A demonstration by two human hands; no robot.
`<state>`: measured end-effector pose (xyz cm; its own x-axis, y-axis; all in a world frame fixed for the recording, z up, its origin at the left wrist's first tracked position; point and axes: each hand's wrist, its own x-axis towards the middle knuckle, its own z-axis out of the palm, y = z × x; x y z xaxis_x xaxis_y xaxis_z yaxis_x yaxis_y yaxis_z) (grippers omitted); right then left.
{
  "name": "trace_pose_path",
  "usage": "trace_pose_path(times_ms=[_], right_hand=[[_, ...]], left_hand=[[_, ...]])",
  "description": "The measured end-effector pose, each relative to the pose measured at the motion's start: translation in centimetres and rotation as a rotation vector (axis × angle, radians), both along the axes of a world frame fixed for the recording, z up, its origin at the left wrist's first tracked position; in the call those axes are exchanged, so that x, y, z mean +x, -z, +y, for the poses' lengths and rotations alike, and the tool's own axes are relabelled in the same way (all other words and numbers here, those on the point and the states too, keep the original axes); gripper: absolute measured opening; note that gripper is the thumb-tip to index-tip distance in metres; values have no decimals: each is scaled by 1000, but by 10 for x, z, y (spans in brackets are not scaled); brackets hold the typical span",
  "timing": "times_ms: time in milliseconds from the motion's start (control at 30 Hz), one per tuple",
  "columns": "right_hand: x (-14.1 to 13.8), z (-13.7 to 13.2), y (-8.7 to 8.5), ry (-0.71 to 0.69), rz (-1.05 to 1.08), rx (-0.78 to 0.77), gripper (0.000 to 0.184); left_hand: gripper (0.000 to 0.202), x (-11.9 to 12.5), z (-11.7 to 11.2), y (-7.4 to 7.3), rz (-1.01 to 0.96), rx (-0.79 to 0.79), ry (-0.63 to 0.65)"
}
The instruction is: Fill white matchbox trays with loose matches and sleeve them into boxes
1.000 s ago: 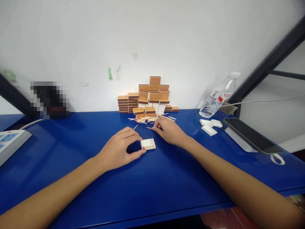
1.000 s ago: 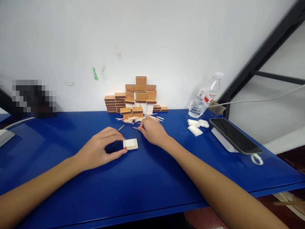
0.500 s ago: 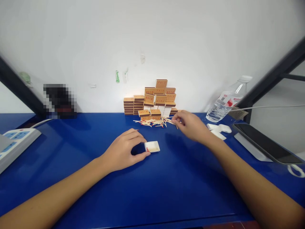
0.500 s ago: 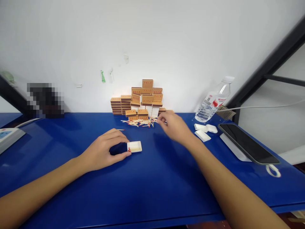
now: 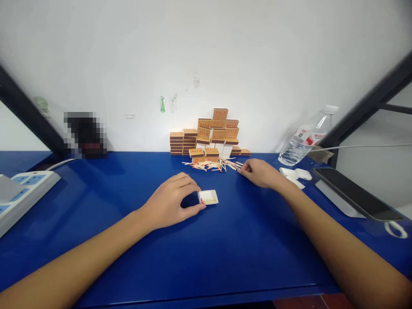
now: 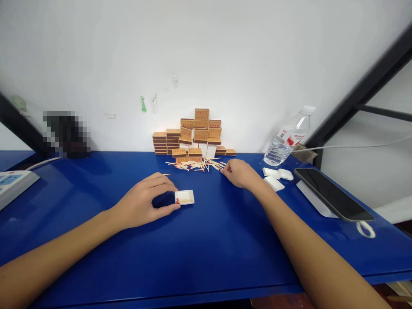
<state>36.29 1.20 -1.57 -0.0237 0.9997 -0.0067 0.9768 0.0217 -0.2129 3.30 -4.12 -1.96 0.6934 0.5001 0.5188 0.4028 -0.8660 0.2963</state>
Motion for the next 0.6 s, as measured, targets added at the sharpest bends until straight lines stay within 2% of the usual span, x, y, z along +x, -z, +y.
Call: trace_pose_path(times_ms=[67,233,367,467,600], right_hand=[[2,0,-1,-1,9,21,28],[3,6,1,35,-18,198,24],[9,13,9,-83,-8,268,22],[17,18,14,-133,23,250,24],[20,22,15,-130,72,126,21]], left_hand=[[21,0,0,0,3,1,4],[21,1,-1,-1,15,-7,4],[21,0,-1,-1,13,-2,3],[22,0,0,-1,12,8,6],[22,0,0,0,8,1,4]])
